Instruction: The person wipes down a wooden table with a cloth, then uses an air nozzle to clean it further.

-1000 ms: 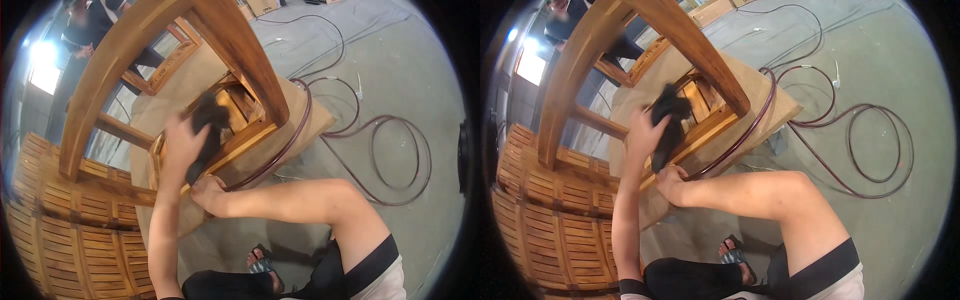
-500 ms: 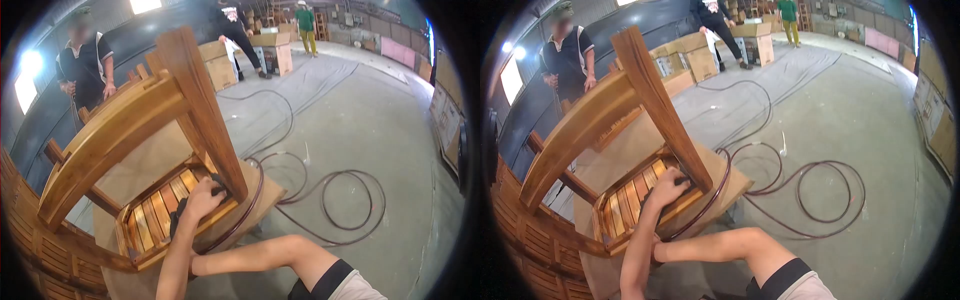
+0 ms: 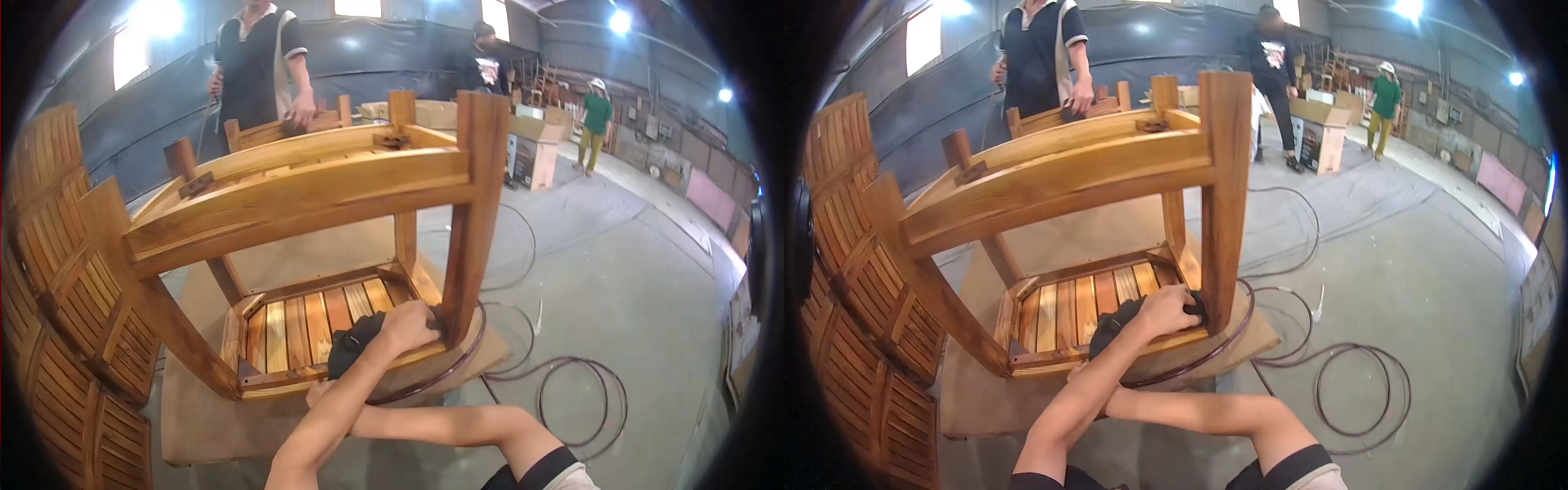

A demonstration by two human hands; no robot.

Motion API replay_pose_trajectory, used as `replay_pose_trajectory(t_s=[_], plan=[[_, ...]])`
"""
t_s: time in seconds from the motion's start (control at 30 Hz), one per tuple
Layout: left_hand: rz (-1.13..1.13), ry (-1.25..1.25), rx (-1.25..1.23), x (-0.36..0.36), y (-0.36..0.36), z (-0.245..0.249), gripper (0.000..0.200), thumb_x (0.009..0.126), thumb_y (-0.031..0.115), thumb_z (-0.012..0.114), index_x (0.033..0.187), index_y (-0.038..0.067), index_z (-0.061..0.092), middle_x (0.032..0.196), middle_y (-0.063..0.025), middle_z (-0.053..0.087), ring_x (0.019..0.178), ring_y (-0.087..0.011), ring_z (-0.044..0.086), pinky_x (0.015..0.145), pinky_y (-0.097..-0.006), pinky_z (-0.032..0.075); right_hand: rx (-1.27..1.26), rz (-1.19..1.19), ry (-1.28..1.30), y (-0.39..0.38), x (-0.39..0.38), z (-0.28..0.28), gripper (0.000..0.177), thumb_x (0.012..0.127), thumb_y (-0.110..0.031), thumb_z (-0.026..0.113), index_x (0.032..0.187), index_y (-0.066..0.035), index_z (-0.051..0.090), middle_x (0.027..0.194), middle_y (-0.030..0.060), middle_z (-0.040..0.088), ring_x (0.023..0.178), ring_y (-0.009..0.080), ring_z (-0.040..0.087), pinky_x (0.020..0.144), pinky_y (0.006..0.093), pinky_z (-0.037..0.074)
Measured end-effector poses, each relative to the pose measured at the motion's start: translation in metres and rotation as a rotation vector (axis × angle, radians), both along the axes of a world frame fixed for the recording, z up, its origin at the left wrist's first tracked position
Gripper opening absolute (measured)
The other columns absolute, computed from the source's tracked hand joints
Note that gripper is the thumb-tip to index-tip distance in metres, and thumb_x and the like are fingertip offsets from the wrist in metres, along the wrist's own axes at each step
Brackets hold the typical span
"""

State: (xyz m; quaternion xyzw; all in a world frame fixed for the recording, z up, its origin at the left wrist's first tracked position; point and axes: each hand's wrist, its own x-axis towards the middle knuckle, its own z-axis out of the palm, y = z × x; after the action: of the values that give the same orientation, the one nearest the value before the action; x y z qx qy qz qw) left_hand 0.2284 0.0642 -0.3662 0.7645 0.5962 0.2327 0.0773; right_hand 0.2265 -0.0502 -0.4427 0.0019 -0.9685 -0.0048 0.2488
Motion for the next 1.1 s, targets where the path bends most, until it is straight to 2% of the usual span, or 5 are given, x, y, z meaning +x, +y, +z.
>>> replay_pose_trajectory(t_s=[0.2,0.53,0.8,0.87,1.1], plan=[[0.17,-0.129,-0.081,0.005,0.002,0.0,0.043,0.063,0.033,0.072,0.094,0.003,0.073,0.096,-0.0174,0.069,0.093,-0.0333,0.066,0.083,-0.0407,0.052,0.073,-0.179,-0.202,-0.007,0.002,0.011,0.018,0.071,-0.017,0.059,0.061,-0.003,0.055,0.058,0.0138,0.05,0.056,0.0253,0.054,0.052,0.0351,0.043],[0.219,-0.189,-0.102,0.011,-0.004,0.011,0.038,0.064,0.03,0.072,0.093,0.006,0.074,0.085,-0.018,0.069,0.086,-0.0328,0.067,0.076,-0.0405,0.052,0.132,-0.155,-0.15,0.001,0.0,0.011,0.016,0.069,-0.016,0.058,0.061,-0.002,0.054,0.058,0.012,0.051,0.054,0.0233,0.057,0.047,0.036,0.042],[0.262,-0.264,-0.273,0.004,0.006,0.006,0.04,0.065,0.029,0.075,0.099,0.009,0.073,0.093,-0.0176,0.07,0.092,-0.0328,0.067,0.08,-0.0401,0.052,0.079,-0.271,-0.087,-0.009,-0.006,-0.007,0.013,0.072,-0.013,0.059,0.068,-0.004,0.05,0.053,0.0093,0.052,0.046,0.0214,0.056,0.039,0.0353,0.042],[0.271,-0.275,-0.228,0.003,0.006,0.002,0.04,0.066,0.028,0.075,0.101,0.008,0.072,0.093,-0.0186,0.07,0.092,-0.0326,0.067,0.08,-0.04,0.052,0.144,-0.246,-0.056,-0.003,-0.011,-0.02,0.013,0.068,-0.012,0.062,0.065,-0.007,0.05,0.048,0.0033,0.049,0.041,0.0191,0.056,0.033,0.0367,0.04],[0.406,-0.227,0.001,0.002,0.018,-0.015,0.036,0.07,0.029,0.073,0.102,0.013,0.073,0.095,-0.0152,0.07,0.092,-0.0328,0.067,0.081,-0.0402,0.052,0.174,-0.3,-0.096,-0.008,-0.001,-0.006,0.014,0.072,-0.013,0.059,0.064,-0.003,0.053,0.055,0.0069,0.049,0.05,0.0195,0.056,0.042,0.0343,0.04]])
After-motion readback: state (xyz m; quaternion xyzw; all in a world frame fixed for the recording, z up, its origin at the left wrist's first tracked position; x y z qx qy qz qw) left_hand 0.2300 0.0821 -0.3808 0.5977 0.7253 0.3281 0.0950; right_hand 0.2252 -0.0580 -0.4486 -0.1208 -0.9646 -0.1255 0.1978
